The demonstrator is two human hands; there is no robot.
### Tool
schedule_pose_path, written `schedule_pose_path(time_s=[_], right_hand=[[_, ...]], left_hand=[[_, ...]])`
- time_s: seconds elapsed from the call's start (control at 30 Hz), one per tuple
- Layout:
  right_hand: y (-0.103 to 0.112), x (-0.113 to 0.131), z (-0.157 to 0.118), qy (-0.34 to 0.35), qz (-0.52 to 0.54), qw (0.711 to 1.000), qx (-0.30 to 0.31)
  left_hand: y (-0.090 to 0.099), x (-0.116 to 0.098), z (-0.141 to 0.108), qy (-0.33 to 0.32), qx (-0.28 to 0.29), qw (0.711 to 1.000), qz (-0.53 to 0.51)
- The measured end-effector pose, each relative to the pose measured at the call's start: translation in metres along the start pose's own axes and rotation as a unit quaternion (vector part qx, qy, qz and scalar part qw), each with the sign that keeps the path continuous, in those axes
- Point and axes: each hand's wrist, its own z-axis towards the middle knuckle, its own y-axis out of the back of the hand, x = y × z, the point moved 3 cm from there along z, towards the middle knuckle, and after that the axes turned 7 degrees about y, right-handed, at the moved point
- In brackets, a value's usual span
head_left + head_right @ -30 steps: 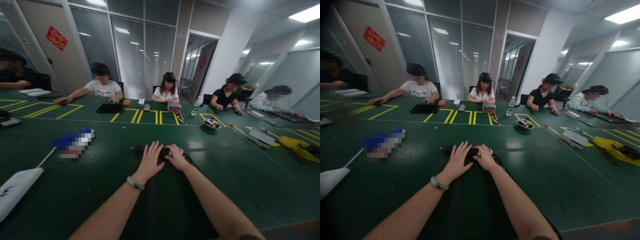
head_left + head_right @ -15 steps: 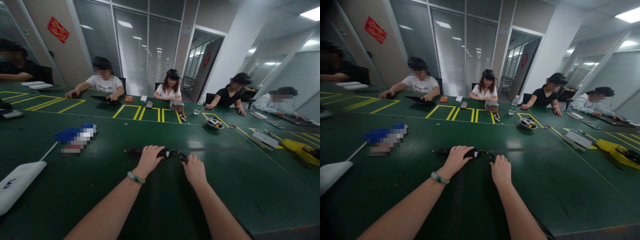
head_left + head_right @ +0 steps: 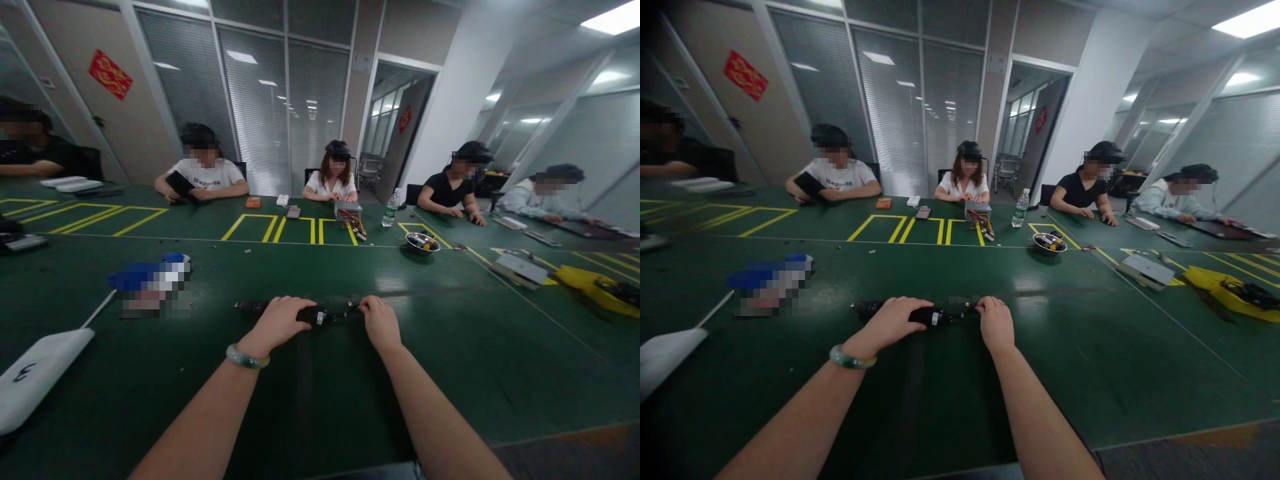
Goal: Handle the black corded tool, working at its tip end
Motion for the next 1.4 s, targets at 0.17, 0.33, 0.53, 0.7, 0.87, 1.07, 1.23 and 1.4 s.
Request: schedule_pose_path(time_s=[0.17,0.33,0.53,0.7,0.87,1.07,1.23,1.4], right_hand=[[-0.004,0.010,-0.002,0.048,0.050,0.997,0.040],[-0.003,0.015,-0.002,0.052,0.054,0.995,0.061],[0.005,0.018,-0.003,0.069,0.056,0.994,0.059],[0.011,0.023,-0.004,0.088,0.060,0.993,0.043],[0.007,0.031,-0.007,0.114,0.052,0.991,0.036],[0.002,0.035,-0.009,0.125,0.038,0.990,0.050],[0.000,0.036,-0.009,0.126,0.056,0.990,0.039],[-0.003,0.036,-0.010,0.124,0.067,0.990,0.026]], left_hand=[[-0.001,-0.012,-0.006,-0.016,-0.028,0.999,0.007],[-0.017,-0.041,-0.006,-0.077,-0.070,0.995,0.000],[-0.024,-0.058,-0.003,-0.100,-0.080,0.992,-0.007],[-0.027,-0.061,-0.001,-0.099,-0.083,0.991,-0.020],[-0.028,-0.057,0.001,-0.104,-0.094,0.989,-0.052],[-0.029,-0.055,0.001,-0.109,-0.097,0.987,-0.067],[-0.029,-0.055,0.001,-0.108,-0.094,0.987,-0.065],[-0.028,-0.055,0.002,-0.107,-0.091,0.988,-0.060]])
